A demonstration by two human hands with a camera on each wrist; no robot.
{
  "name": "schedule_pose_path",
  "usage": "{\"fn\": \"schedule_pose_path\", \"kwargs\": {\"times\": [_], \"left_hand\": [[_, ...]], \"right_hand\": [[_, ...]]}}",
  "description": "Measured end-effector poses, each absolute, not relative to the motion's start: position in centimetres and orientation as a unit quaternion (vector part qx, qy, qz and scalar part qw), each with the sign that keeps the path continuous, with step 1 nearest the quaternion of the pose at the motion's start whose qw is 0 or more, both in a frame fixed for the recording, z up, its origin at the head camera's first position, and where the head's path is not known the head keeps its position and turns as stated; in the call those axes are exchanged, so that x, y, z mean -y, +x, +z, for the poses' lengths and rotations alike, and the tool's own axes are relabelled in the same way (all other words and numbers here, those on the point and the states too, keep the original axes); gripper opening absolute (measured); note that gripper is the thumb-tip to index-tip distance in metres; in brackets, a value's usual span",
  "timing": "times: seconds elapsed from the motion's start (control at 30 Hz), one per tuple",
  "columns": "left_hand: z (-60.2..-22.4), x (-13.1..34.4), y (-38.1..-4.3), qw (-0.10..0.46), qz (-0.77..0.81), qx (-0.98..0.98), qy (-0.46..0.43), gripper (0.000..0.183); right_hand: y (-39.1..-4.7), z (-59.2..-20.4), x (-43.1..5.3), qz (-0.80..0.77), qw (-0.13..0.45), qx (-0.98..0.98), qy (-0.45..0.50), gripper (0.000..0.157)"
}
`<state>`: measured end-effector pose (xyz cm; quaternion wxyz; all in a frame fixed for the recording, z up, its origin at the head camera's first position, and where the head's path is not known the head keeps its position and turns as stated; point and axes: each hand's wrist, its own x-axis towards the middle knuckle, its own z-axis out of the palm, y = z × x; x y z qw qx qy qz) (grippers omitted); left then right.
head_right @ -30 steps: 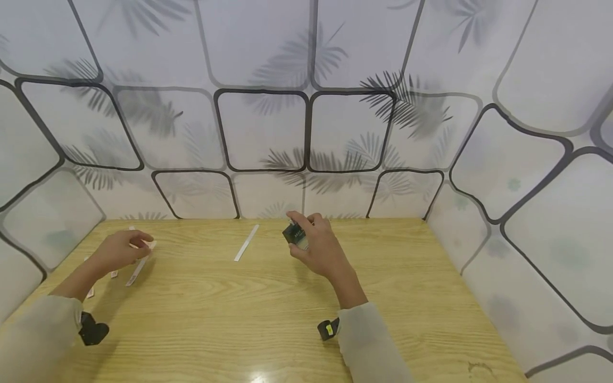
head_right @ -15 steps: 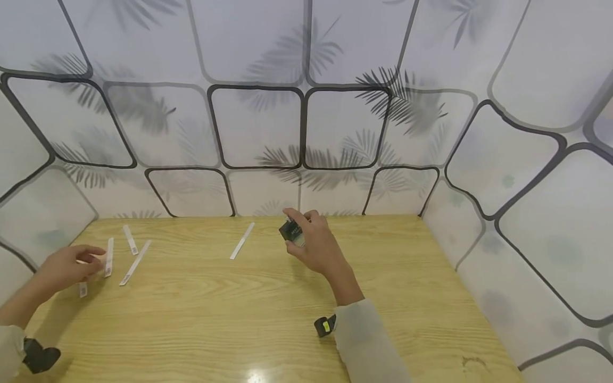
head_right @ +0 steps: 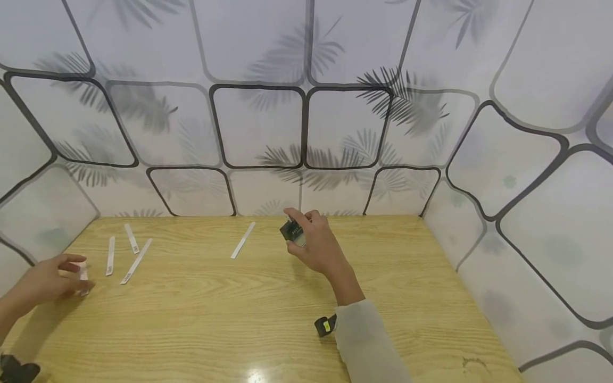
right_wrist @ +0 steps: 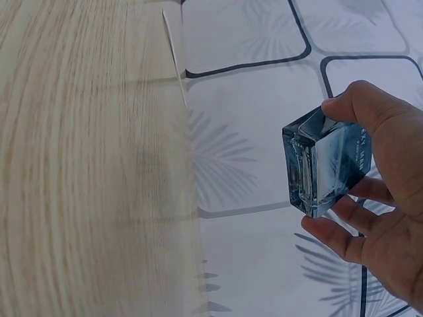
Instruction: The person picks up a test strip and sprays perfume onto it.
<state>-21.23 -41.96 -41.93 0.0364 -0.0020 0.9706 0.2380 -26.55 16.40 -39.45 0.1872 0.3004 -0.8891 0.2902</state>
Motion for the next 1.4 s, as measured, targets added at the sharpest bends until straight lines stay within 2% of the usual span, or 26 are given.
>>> {"fn": "schedule_pose_path", "kwargs": {"times": [0.17, 1.1, 1.4], "left_hand": [[-42.13, 41.96, -21.33, 0.06, 0.259, -0.964, -0.022, 0.094], [-42.58, 42.21, -21.47, 0.076, 0.3, -0.95, -0.028, 0.09], [-42.38, 41.86, -21.6, 0.062, 0.316, -0.947, -0.017, 0.076]], "right_hand": [[-26.46, -39.43, -16.51, 0.291, 0.183, 0.888, 0.305, 0.071], [-26.59, -39.48, -16.56, 0.281, 0.193, 0.881, 0.329, 0.071], [-26.53, -39.19, -16.73, 0.283, 0.194, 0.88, 0.329, 0.071]]}}
